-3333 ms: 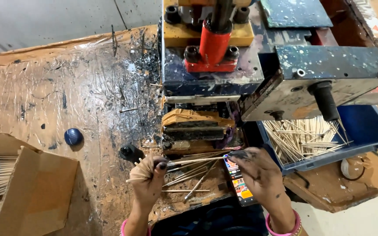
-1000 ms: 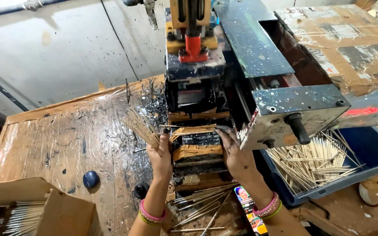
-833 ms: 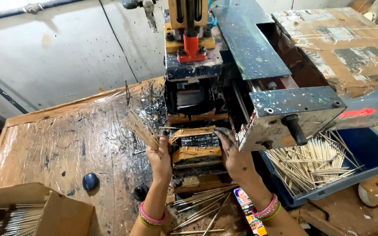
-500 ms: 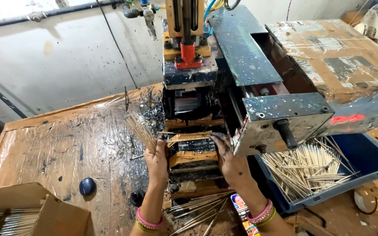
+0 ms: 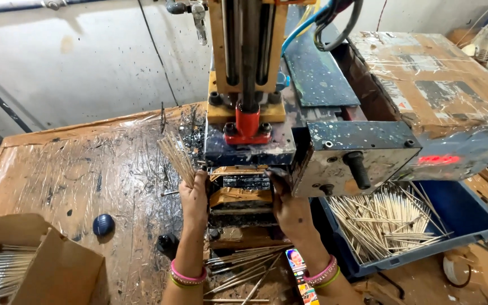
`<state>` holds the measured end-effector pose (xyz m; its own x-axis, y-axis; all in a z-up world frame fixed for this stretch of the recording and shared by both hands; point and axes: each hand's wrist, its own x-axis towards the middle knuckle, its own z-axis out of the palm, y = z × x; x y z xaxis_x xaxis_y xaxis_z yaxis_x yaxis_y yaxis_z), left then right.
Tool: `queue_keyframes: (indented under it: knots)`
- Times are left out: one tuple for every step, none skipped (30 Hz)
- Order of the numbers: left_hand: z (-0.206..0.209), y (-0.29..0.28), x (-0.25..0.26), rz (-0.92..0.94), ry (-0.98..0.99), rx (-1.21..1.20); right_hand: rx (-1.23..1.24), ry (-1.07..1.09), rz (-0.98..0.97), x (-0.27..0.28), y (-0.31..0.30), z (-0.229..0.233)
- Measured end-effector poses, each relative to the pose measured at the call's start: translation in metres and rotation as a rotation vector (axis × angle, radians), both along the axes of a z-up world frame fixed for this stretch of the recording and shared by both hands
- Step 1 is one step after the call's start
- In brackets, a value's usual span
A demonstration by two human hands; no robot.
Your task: Sorting and feeding incense sticks into a machine and packing them into boxes on a factory floor.
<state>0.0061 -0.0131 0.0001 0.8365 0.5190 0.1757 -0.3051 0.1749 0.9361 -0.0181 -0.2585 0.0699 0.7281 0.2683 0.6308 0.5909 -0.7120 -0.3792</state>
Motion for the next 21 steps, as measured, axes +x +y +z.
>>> queue_keyframes:
  knots:
    - [0.004,-0.001,0.001,0.014,-0.004,0.041,0.024,0.323,-0.063,0.001,0.0,0.001]
    - [0.001,-0.002,0.003,0.018,-0.004,0.04,0.023,0.322,-0.059,0.008,-0.004,-0.013]
    - [0.0,-0.001,0.004,0.005,-0.018,0.019,0.018,0.06,-0.032,0.014,-0.007,-0.026]
    - [-0.002,0.0,0.004,-0.009,-0.033,-0.002,0.012,-0.203,-0.005,0.019,-0.01,-0.04]
    - [-0.002,0.001,0.003,-0.006,-0.032,-0.001,0.014,-0.202,-0.002,0.019,-0.01,-0.043]
    - [-0.002,0.001,0.002,0.005,0.001,0.038,-0.071,-0.016,-0.041,0.02,-0.011,-0.045]
    - [-0.002,0.0,0.003,0.015,0.034,0.078,-0.155,0.17,-0.082,0.022,-0.012,-0.048]
    - [-0.003,0.0,0.002,0.016,0.035,0.08,-0.153,0.171,-0.081,0.019,-0.01,-0.04]
    - [-0.002,0.001,0.005,0.021,0.028,0.093,-0.026,0.022,-0.022,0.018,-0.007,-0.032]
    - [-0.002,0.001,0.007,0.025,0.021,0.107,0.1,-0.129,0.035,0.016,-0.004,-0.023]
    - [-0.005,0.002,0.007,0.022,0.023,0.11,0.103,-0.127,0.032,0.013,-0.004,-0.017]
    - [-0.008,0.004,0.007,0.016,-0.014,0.106,0.087,-0.079,0.044,0.009,-0.003,-0.012]
    - [-0.011,0.004,0.009,0.01,-0.053,0.101,0.069,-0.032,0.056,0.006,-0.003,-0.006]
    - [-0.005,0.005,0.005,0.005,-0.053,0.103,0.071,-0.032,0.052,0.009,-0.001,-0.009]
    - [0.001,0.003,0.002,0.006,-0.015,0.092,0.056,-0.128,0.059,0.011,-0.002,-0.012]
    - [0.006,0.0,0.0,0.007,0.022,0.081,0.039,-0.225,0.068,0.014,-0.004,-0.016]
    - [0.015,-0.003,-0.005,-0.032,0.031,0.078,0.032,-0.215,0.03,0.014,-0.006,-0.015]
    - [0.023,-0.006,-0.009,0.003,0.053,0.042,0.044,-0.245,0.016,0.014,-0.009,-0.016]
    - [0.031,-0.009,-0.012,0.029,0.076,0.012,0.056,-0.275,-0.009,0.013,-0.013,-0.017]
    - [0.023,-0.009,-0.019,-0.02,0.087,0.015,0.051,-0.265,-0.057,0.01,-0.028,-0.028]
    - [0.017,-0.004,-0.025,-0.018,-0.066,-0.069,0.183,-0.074,0.07,0.009,-0.04,-0.04]
